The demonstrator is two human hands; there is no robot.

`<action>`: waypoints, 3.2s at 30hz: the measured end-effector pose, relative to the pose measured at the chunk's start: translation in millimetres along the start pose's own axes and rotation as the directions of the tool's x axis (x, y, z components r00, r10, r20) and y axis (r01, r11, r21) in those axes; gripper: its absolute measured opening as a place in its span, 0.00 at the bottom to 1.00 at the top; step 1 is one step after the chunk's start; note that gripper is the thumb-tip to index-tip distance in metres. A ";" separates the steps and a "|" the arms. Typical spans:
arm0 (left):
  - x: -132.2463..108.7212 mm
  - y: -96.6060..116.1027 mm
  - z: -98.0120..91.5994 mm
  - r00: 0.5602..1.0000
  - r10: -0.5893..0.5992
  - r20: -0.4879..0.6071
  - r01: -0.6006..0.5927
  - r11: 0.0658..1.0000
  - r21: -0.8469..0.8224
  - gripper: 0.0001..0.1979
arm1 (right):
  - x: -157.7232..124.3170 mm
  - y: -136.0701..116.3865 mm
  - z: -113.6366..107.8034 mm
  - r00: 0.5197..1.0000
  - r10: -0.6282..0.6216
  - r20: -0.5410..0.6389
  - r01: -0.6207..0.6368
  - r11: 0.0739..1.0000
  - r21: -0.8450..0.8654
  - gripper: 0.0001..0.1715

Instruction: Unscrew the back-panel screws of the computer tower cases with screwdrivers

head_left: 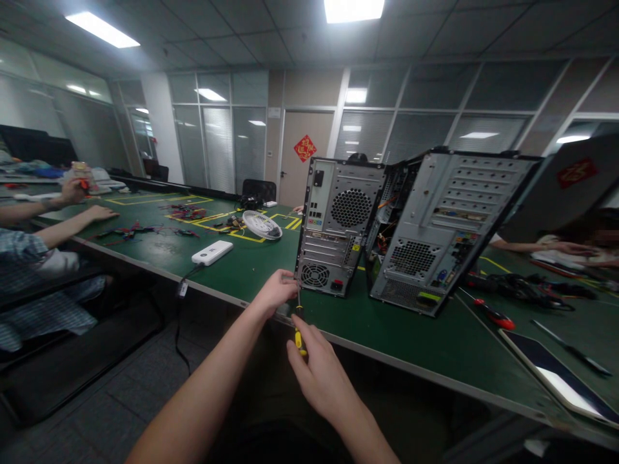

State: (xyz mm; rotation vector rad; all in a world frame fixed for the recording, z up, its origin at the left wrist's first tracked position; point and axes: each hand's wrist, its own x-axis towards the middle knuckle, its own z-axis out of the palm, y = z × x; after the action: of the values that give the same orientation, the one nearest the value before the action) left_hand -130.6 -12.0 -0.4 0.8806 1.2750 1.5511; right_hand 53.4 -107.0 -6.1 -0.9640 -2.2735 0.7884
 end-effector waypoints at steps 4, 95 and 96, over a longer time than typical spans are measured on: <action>-0.2 -0.3 -0.1 1.000 -0.001 -0.009 0.001 1.000 0.005 0.21 | 0.6 1.4 1.3 1.000 -0.010 -0.010 0.010 1.000 0.000 0.31; -17.4 8.8 -3.8 0.996 -0.048 0.072 0.046 0.998 0.030 0.16 | -6.9 17.7 38.7 0.977 0.016 -0.214 0.045 0.960 0.275 0.24; -17.3 8.7 -3.6 0.996 -0.048 0.069 0.046 0.999 0.027 0.16 | -6.8 18.6 39.1 0.978 0.017 -0.208 0.043 0.960 0.278 0.24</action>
State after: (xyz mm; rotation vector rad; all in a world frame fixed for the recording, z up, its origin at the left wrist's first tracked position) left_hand -130.0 -29.9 7.7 0.9072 1.2594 1.4579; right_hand 39.6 -113.3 -47.2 -0.8541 -1.9237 0.9289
